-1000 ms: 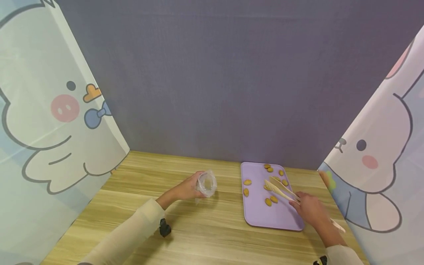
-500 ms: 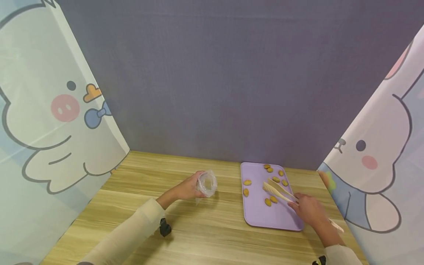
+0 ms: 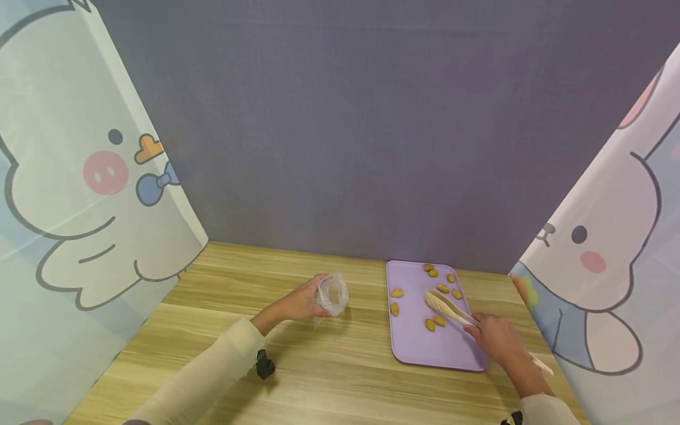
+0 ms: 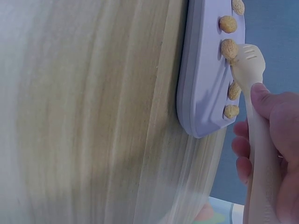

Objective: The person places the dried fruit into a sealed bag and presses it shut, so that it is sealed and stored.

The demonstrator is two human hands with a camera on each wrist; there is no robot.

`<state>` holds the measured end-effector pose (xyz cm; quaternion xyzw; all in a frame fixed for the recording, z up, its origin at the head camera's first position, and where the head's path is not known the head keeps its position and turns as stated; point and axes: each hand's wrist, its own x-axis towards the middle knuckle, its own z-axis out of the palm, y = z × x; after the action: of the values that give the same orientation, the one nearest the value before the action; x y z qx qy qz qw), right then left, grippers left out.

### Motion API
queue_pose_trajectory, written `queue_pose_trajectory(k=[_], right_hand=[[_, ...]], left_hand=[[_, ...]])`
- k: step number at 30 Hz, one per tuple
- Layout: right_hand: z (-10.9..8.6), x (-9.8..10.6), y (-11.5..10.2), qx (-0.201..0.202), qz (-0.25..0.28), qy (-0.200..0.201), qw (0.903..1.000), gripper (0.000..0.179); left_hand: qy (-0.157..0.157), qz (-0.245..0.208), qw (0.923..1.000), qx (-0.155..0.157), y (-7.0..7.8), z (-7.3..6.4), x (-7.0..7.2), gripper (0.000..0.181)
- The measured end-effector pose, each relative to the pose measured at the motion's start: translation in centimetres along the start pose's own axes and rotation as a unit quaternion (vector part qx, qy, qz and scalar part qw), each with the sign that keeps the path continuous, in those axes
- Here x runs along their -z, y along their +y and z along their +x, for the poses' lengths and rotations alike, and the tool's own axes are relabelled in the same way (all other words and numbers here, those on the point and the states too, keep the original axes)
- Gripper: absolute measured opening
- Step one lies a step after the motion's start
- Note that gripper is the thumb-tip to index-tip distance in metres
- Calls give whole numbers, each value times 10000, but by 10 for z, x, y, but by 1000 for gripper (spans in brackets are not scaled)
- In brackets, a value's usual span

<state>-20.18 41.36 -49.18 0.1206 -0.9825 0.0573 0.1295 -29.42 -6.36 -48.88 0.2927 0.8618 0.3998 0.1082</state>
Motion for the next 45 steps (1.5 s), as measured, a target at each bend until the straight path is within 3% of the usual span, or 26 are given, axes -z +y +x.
queue_pose_trajectory(k=[11,28,45], right_hand=[[-1,1,-1,-112,50,-30,9999,28],[7,13,-12,-105,183,84,9997,31],[20,19,-41,158,260,271,9992,40]], left_hand=[[77,28,9999,-78,2,1,-2,96],[52,13,10000,40,4,2,-4,96],[94,-102,9999,8,8,4,-9,98]])
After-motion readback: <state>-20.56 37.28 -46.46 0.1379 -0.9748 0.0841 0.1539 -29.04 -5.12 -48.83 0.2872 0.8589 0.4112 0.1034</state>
